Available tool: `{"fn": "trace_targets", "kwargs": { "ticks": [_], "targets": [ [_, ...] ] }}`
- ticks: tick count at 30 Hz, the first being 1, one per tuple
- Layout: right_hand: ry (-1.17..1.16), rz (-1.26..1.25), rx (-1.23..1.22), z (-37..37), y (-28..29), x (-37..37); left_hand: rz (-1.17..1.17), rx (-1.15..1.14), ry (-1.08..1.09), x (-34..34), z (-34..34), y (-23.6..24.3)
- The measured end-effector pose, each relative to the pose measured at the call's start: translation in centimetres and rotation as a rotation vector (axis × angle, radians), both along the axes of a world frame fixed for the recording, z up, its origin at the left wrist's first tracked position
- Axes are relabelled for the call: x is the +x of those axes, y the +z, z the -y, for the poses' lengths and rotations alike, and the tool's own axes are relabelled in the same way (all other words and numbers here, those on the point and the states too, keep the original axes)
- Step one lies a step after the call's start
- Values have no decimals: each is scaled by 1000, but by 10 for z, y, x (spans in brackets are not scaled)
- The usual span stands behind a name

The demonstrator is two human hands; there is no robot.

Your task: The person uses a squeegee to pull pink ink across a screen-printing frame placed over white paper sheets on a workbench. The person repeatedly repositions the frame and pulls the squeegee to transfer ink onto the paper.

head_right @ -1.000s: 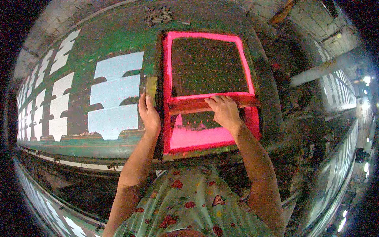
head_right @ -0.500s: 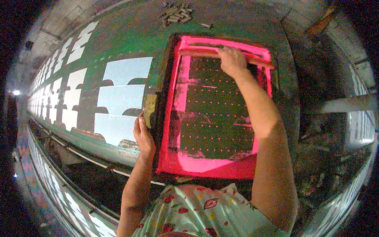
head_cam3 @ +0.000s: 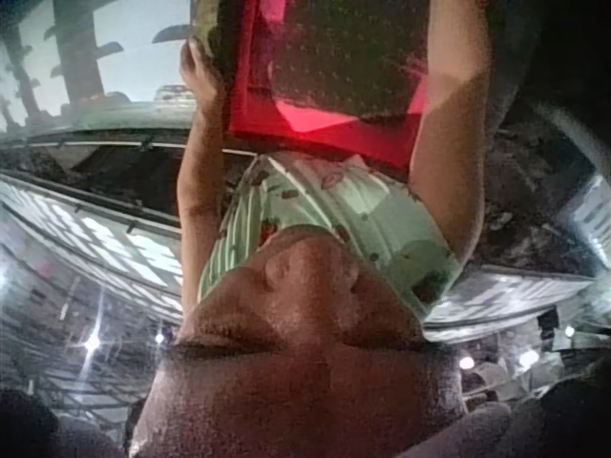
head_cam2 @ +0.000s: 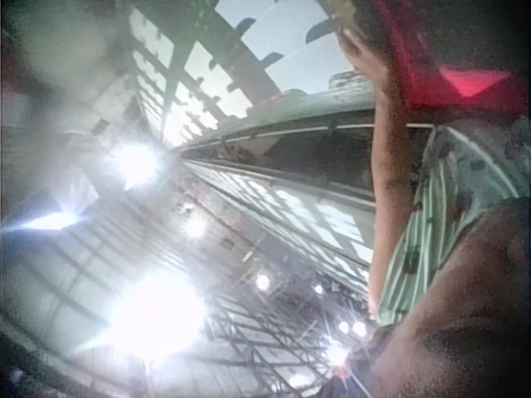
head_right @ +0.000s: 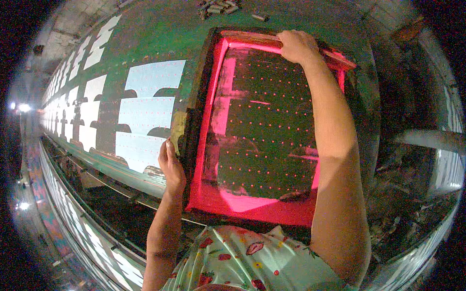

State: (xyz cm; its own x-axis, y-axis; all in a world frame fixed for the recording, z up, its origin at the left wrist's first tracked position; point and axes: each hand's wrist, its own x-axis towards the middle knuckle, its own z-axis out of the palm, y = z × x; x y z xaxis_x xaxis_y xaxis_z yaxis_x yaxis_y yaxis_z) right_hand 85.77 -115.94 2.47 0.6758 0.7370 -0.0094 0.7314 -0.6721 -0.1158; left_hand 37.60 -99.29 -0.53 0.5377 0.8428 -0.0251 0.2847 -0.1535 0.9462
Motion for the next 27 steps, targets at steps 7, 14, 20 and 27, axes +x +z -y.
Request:
{"fn": "trace_targets", "kwargs": {
  "ticks": [7,14,20,27],
  "targets": [
    [27,-172,19,23,23,-73,-41,14,-19,-3,-4,-3],
    [13,-227,-82,77,40,-228,-18,71,-67,-8,-14,-17],
    [31,-241,-100,120,56,-367,39,113,-64,-8,-21,-36],
    [11,-191,-80,161,54,-493,133,153,-71,-3,-20,-42]
  ]
}}
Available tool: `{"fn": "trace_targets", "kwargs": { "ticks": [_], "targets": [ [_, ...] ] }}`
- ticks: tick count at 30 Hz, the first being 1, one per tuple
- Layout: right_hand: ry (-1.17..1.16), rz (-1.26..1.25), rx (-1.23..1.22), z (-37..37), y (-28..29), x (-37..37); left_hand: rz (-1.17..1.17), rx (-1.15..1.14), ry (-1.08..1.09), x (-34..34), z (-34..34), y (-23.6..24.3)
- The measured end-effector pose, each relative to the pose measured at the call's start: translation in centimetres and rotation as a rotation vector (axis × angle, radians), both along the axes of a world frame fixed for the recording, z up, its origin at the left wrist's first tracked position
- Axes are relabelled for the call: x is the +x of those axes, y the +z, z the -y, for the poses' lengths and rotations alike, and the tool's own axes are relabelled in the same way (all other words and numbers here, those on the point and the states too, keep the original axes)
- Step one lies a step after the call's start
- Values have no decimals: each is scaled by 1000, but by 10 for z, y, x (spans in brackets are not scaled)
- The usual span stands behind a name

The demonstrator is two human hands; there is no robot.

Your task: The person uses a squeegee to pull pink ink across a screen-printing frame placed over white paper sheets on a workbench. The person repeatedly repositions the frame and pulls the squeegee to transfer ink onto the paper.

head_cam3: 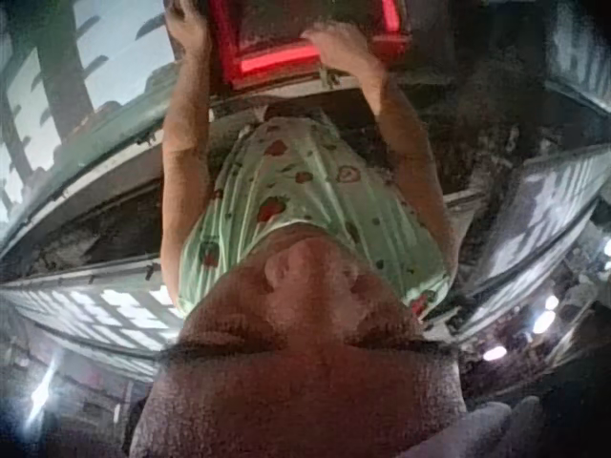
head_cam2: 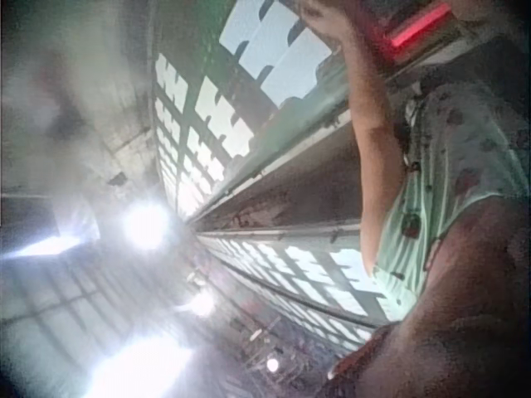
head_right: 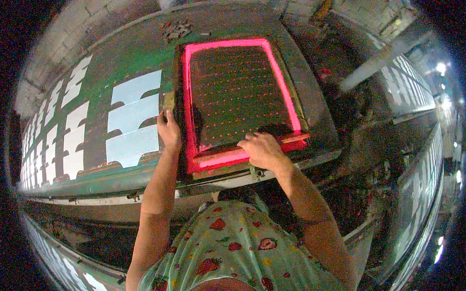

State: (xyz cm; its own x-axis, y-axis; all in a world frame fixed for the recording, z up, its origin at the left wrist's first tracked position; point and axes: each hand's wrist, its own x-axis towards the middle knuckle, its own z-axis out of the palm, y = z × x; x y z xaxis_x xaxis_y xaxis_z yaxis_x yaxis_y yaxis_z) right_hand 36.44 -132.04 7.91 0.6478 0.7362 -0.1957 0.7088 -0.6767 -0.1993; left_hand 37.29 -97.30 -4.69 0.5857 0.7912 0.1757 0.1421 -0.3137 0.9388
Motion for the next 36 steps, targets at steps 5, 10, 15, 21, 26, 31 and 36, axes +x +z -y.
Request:
{"fn": "trace_targets", "kwargs": {
  "ticks": [5,10,15,21,26,31,36],
  "targets": [
    [-6,55,122,14,-7,-36,24,-5,-33,-1,-1,0],
    [59,50,263,35,-14,-49,-96,-46,-45,5,-8,-2],
    [87,-188,575,94,-9,-24,-268,-45,40,-1,2,22],
    [-553,160,627,218,-44,32,-237,-95,34,4,18,46],
    [-811,-575,799,266,-85,44,-270,-83,42,7,4,35],
    [-804,-577,815,260,-115,47,-208,-150,63,10,-1,28],
    [-931,-472,822,239,-132,43,-165,-206,36,6,-3,25]
  ]
}}
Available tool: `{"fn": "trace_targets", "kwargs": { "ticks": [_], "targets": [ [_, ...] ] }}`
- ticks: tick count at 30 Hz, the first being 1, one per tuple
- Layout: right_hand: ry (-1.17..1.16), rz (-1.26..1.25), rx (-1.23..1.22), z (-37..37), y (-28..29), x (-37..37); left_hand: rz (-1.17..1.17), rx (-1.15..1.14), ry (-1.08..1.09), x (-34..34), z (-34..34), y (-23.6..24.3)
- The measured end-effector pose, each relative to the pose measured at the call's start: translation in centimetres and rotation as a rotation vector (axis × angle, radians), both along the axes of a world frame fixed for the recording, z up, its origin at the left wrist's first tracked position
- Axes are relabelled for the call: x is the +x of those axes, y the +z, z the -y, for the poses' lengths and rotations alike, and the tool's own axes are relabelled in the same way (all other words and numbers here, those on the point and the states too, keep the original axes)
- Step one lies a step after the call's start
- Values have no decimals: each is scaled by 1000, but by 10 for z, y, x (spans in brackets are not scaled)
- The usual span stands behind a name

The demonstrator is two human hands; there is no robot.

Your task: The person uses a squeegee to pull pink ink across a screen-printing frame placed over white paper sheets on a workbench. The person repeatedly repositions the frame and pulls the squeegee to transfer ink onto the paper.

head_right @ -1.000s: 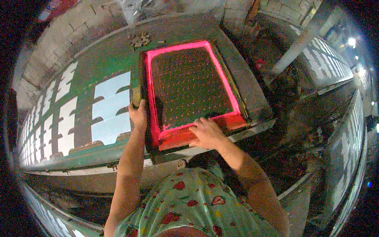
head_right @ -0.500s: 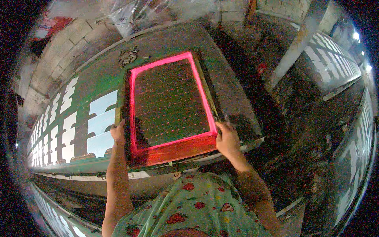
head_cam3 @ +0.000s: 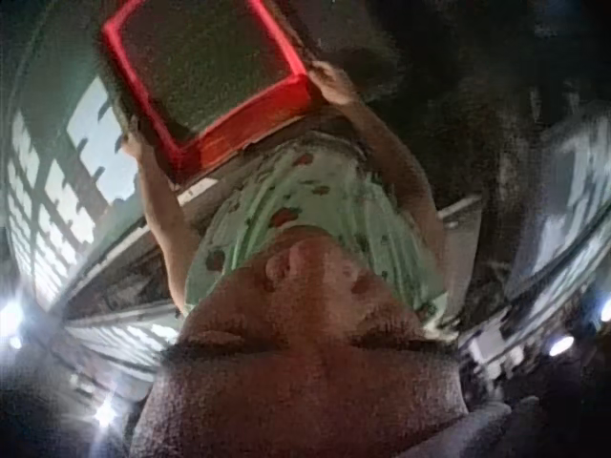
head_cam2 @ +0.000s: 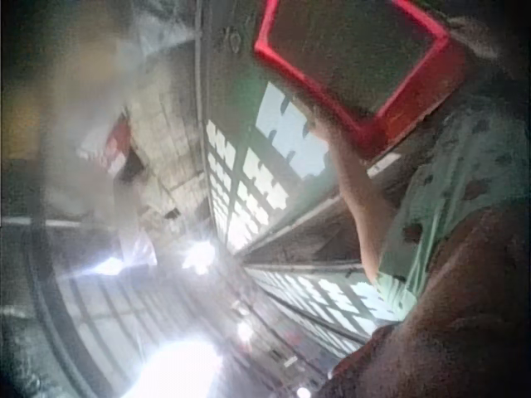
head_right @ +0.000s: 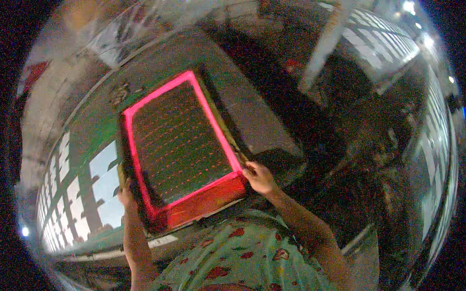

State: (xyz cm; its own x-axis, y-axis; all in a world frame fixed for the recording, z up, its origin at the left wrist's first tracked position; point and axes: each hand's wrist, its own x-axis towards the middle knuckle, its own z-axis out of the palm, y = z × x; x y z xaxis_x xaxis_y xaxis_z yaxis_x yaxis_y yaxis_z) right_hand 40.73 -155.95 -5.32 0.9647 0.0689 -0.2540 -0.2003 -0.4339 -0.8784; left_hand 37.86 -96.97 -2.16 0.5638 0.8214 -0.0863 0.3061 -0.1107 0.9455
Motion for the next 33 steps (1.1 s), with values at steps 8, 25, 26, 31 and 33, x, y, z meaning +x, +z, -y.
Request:
{"fn": "trace_targets", "kwargs": {
  "ticks": [8,25,26,31,33],
  "targets": [
    [-65,20,151,-16,48,8,12,-332,-192,-2,-34,-17],
    [-596,124,701,120,95,6,280,108,-495,66,201,148],
    [-653,158,754,140,101,10,270,76,-463,94,217,160],
    [-760,348,851,272,139,10,337,-144,-498,152,329,188],
    [-913,301,893,333,145,11,354,-128,-568,171,392,202]
  ]
}}
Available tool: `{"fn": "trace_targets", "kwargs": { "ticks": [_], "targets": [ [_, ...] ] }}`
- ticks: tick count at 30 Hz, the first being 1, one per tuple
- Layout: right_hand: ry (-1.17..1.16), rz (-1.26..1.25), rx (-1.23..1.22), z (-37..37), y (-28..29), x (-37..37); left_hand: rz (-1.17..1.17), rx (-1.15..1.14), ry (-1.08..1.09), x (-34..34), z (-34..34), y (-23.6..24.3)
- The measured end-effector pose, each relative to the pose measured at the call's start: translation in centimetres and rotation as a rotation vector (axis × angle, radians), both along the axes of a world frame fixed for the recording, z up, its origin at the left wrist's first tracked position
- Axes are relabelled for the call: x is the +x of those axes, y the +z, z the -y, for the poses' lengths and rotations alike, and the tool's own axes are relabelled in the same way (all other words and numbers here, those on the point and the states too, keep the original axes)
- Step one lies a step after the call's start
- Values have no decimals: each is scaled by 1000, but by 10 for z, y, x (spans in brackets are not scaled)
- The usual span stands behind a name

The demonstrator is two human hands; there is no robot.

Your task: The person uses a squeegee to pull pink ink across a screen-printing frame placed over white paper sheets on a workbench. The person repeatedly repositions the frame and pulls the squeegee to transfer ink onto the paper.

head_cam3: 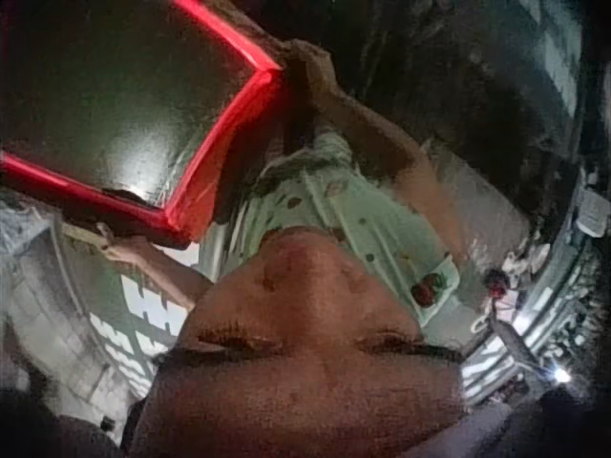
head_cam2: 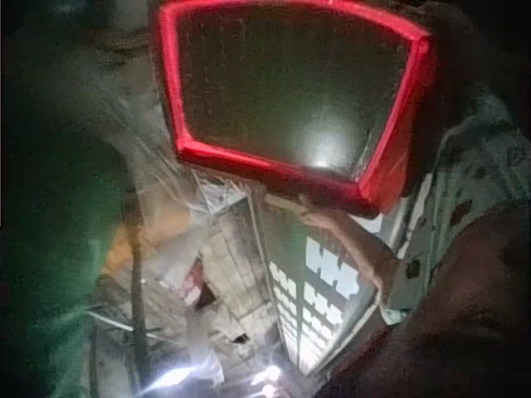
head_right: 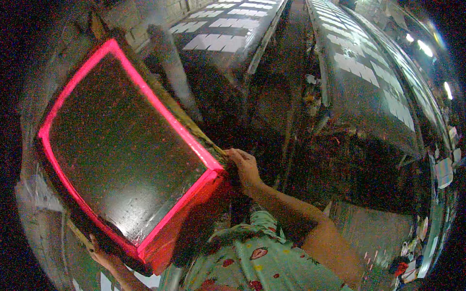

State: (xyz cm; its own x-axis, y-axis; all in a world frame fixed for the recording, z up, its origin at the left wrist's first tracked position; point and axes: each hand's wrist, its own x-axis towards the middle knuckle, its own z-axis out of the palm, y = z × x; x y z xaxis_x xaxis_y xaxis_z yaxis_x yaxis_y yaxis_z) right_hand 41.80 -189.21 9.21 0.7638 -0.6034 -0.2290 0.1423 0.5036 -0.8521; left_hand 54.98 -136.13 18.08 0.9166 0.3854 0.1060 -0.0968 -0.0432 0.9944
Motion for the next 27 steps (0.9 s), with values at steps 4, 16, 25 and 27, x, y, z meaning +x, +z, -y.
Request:
{"fn": "trace_targets", "kwargs": {
  "ticks": [4,16,25,27],
  "targets": [
    [-147,20,40,121,1,-13,103,125,45,29,150,28],
    [-584,96,143,351,-23,-87,362,71,-354,149,474,71],
    [-719,98,-15,488,-48,-121,121,-268,-659,219,700,42],
    [-687,146,-74,527,-29,-107,72,-182,-660,249,740,14]
  ]
}}
